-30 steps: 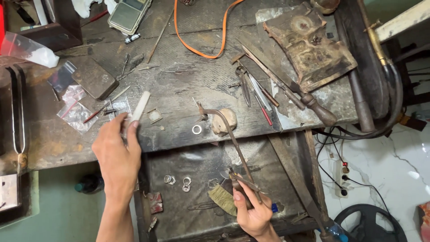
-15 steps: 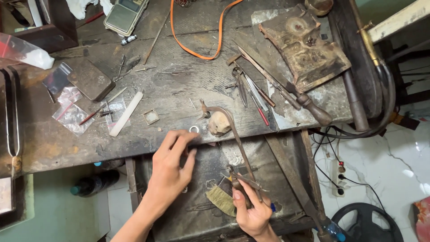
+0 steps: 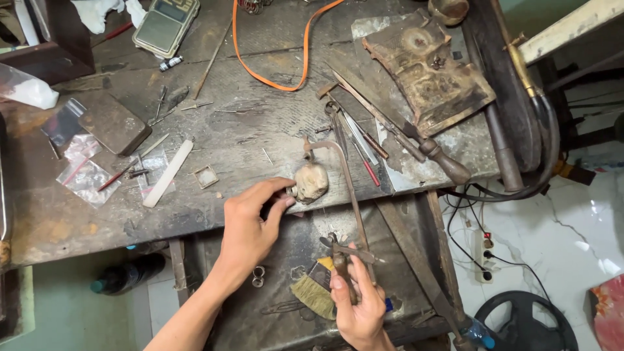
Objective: Using a jeweler's saw to cut a small metal component held in a wooden block on a workbench, followed by picking up a small ring with pliers.
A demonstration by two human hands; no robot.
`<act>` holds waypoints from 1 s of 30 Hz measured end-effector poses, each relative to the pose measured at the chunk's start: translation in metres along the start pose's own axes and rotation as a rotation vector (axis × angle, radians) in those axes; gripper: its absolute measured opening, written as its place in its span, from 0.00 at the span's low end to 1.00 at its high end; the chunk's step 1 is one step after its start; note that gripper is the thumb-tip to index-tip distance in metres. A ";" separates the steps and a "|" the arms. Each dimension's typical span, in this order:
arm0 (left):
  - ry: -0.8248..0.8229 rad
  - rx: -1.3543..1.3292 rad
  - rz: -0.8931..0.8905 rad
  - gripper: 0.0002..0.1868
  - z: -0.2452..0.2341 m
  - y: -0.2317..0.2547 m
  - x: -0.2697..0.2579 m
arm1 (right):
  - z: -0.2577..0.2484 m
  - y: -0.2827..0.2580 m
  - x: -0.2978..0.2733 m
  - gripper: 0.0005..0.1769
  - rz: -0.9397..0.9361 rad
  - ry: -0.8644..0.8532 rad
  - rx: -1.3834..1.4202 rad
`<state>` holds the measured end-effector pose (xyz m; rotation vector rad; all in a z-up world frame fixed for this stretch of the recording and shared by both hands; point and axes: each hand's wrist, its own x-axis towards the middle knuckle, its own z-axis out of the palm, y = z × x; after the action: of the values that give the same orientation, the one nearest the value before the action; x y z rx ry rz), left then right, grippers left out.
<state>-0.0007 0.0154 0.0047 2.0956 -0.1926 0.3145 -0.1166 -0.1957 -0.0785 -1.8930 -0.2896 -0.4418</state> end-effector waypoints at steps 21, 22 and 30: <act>0.113 -0.047 -0.053 0.04 0.006 0.009 0.002 | 0.022 -0.033 0.043 0.17 0.113 -0.029 -0.200; 0.114 -0.047 -0.055 0.04 0.006 0.008 0.002 | 0.023 -0.033 0.043 0.17 0.113 -0.031 -0.199; 0.099 0.022 0.003 0.04 0.010 0.003 0.001 | 0.028 -0.032 0.043 0.17 0.158 -0.047 -0.186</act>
<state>0.0004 0.0050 0.0027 2.0958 -0.1342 0.4231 -0.0865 -0.1586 -0.0417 -2.0923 -0.1310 -0.3271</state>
